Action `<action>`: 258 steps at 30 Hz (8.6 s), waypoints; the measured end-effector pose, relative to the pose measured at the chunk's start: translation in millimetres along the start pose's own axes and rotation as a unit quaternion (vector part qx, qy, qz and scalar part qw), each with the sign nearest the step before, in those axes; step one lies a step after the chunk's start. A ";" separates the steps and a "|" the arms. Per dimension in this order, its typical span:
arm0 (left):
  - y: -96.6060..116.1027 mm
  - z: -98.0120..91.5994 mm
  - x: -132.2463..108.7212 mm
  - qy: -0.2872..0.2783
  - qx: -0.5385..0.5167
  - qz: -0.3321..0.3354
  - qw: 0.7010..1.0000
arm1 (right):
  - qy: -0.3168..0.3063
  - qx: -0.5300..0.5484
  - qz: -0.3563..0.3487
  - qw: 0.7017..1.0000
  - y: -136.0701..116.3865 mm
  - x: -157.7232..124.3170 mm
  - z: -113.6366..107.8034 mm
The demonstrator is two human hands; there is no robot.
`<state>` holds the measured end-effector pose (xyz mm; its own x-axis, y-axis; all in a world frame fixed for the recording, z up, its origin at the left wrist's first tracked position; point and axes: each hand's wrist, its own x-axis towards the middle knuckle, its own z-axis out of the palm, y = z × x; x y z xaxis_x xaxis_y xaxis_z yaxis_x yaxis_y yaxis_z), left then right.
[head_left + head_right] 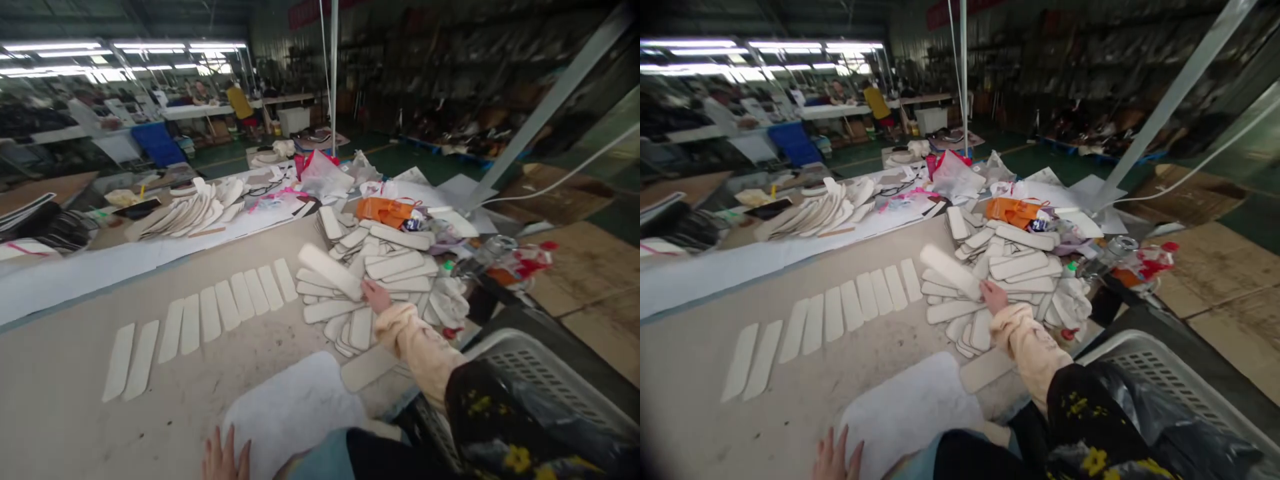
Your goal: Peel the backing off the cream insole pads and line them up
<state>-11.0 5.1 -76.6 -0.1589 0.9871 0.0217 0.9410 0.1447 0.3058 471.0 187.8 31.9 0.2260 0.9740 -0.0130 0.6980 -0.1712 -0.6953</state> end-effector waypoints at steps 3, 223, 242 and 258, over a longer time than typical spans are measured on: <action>7.5 -9.6 1.4 0.004 -0.003 0.020 1.000 | -0.041 -0.046 -0.021 0.998 29.5 -5.2 -28.5; -5.3 -20.5 63.6 -0.212 -0.098 -0.263 0.936 | -0.366 -0.257 0.088 0.890 -77.1 -81.2 185.0; -4.9 -22.5 65.0 -0.218 -0.107 -0.266 0.933 | -0.351 -0.333 0.043 0.874 -92.0 -91.2 167.0; -3.7 -21.5 71.4 -0.240 -0.077 -0.258 0.933 | -0.342 -0.132 -0.436 0.822 -92.3 -139.8 234.7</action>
<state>-32.2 73.6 -55.7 -0.3916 0.7114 -0.5836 0.7164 0.6337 0.2919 215.5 102.2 -70.7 -0.8101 0.5835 -0.0566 0.5360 0.6980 -0.4749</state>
